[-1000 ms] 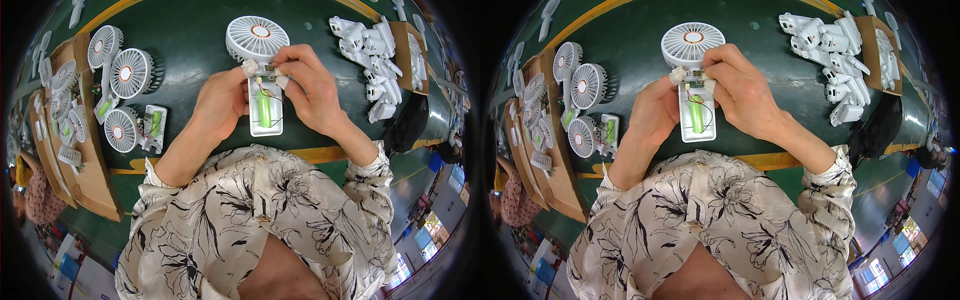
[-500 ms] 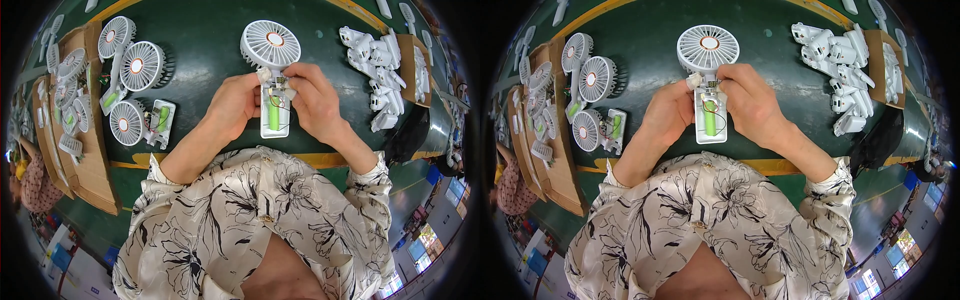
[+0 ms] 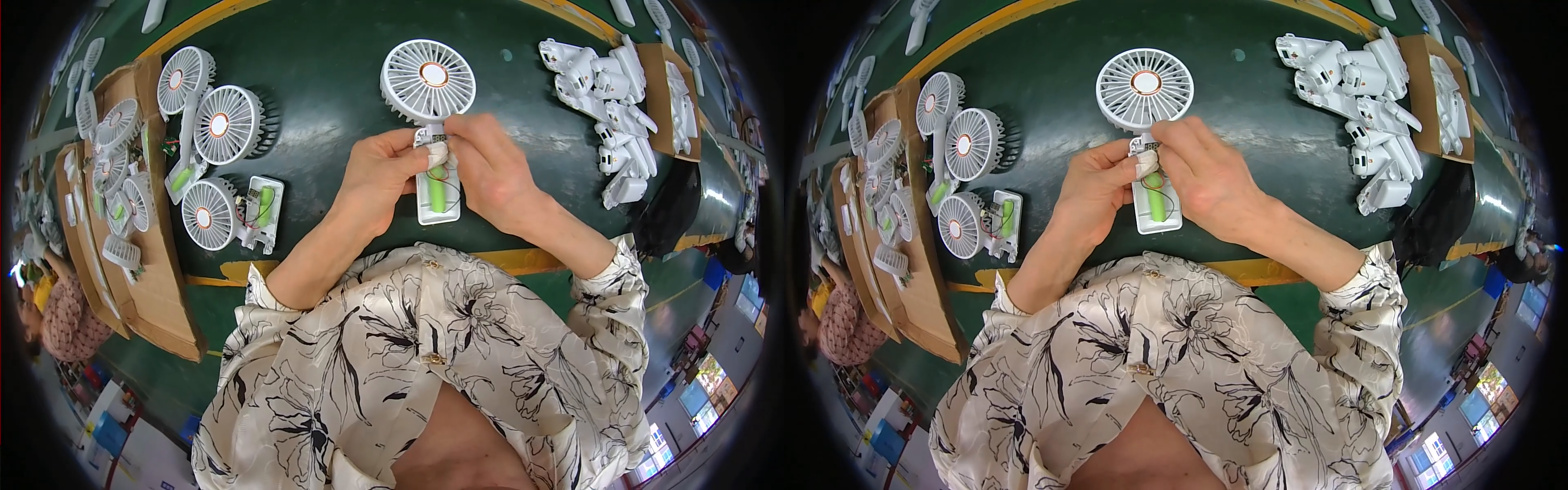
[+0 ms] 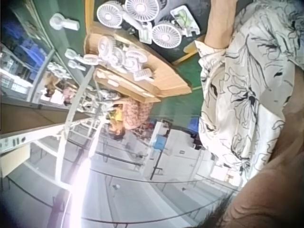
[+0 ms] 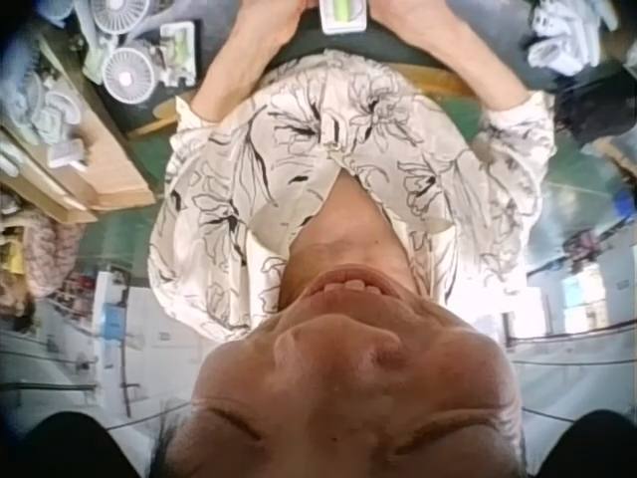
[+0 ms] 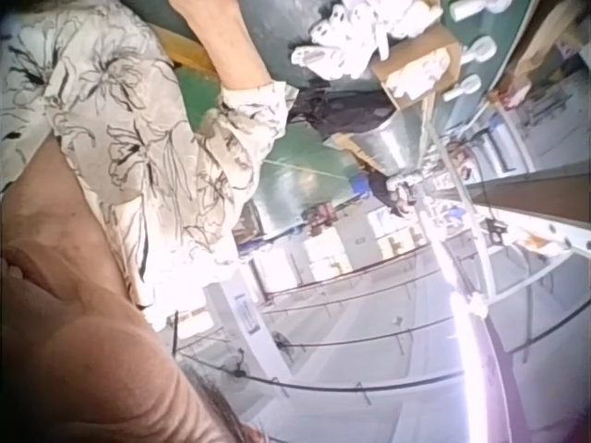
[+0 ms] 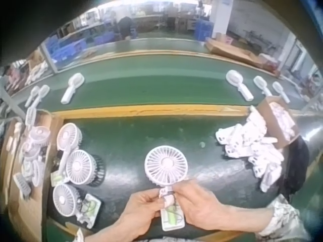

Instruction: The person assembles portable fans by fitting circuit boards and batteries into the handle casings, pressing the plastic covers on to close them, and placing the completed fans onto the conveyor belt.

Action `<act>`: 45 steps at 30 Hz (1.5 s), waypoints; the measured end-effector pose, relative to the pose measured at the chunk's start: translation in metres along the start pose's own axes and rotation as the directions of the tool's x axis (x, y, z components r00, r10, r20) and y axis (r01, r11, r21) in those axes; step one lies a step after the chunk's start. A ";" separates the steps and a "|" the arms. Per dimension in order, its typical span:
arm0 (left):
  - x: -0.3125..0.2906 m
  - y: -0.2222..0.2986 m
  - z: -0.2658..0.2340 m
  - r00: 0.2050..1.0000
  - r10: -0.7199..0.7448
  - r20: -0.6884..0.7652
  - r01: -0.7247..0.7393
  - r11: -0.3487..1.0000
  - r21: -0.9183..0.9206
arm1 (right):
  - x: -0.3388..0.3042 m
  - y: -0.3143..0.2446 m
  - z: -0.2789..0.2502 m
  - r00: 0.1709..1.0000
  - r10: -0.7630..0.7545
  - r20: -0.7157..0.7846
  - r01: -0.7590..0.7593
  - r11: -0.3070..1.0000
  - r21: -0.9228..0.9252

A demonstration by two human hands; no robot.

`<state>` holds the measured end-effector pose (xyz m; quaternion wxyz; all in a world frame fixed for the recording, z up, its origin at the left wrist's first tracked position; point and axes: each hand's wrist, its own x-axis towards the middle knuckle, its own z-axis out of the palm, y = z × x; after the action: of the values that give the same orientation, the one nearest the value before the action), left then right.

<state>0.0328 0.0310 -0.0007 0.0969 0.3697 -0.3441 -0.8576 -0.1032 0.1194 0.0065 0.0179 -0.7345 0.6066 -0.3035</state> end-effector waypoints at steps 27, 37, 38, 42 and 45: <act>0.009 -0.007 -0.003 0.992 -0.099 0.080 0.102 0.994 -0.041 | -0.001 -0.006 -0.006 0.980 0.124 0.153 -0.083 0.964 -0.254; 0.010 -0.013 -0.003 0.996 -0.053 0.070 0.052 0.998 0.024 | -0.017 0.008 0.011 0.989 0.147 -0.032 -0.147 0.989 -0.019; 0.009 -0.012 -0.002 0.996 -0.049 0.075 0.046 0.998 0.038 | -0.018 0.008 0.011 0.989 0.142 -0.043 -0.142 0.990 0.009; 0.011 -0.012 -0.003 0.996 -0.071 0.049 0.068 0.996 0.065 | -0.016 0.013 0.009 0.987 0.158 -0.034 -0.155 0.985 0.072; 0.017 0.000 -0.009 0.975 -0.172 0.141 0.183 0.980 -0.075 | -0.013 0.014 0.001 0.980 0.192 0.058 -0.197 0.976 0.096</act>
<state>0.0274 0.0195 -0.0150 0.0128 0.3362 -0.2773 -0.8999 -0.1166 0.1267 -0.0050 0.0992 -0.6769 0.6589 -0.3128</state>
